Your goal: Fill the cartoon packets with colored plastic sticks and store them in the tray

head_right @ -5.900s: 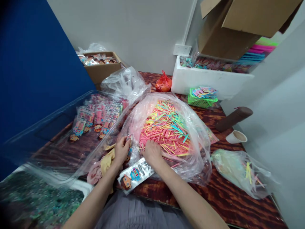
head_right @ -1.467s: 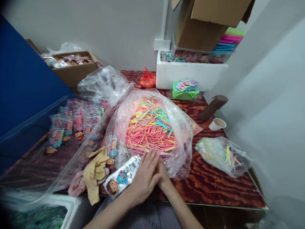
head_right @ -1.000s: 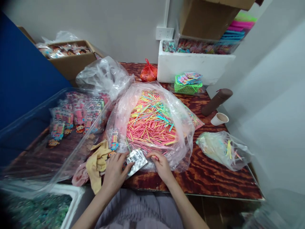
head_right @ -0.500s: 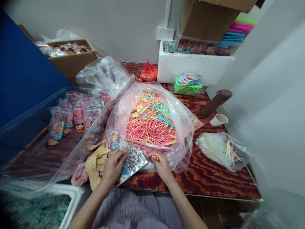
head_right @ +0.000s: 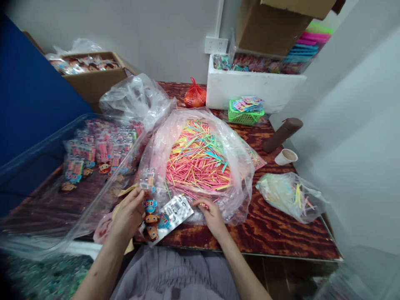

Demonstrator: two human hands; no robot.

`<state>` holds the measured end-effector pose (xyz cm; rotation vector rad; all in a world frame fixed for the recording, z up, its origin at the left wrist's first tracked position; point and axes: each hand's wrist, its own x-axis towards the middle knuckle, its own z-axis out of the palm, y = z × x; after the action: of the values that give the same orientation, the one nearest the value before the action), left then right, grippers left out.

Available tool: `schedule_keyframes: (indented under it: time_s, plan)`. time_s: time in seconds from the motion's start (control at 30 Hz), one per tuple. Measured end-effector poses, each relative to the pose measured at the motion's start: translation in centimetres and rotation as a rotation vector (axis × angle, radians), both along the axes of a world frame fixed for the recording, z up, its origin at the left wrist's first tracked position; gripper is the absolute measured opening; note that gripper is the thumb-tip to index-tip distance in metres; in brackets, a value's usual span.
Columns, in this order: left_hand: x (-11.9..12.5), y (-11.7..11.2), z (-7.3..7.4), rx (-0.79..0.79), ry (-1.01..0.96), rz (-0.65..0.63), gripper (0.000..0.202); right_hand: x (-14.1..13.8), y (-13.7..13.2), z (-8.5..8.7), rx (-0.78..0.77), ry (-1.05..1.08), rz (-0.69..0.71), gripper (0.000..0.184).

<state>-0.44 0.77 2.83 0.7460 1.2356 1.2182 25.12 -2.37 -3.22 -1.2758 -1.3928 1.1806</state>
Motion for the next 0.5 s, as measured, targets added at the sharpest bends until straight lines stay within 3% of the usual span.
schedule_keyframes:
  time_s: [0.07,0.17,0.37,0.5]
  plan:
    - [-0.1,0.2,0.0,-0.015,-0.096,0.036,0.03,0.0,0.0,0.0,-0.001,-0.004,-0.006,0.024]
    - [0.3,0.0,-0.4,0.017,-0.001,0.061,0.031,0.0,0.0,-0.1,-0.001,-0.01,-0.012,0.024]
    - [2.5,-0.8,-0.7,0.12,0.363,-0.259,0.023,0.0,0.1,-0.1,0.003,-0.007,-0.008,0.022]
    - [2.7,-0.8,-0.2,0.125,0.369,-0.257,0.019,-0.1,0.1,0.2,-0.001,-0.019,-0.006,0.022]
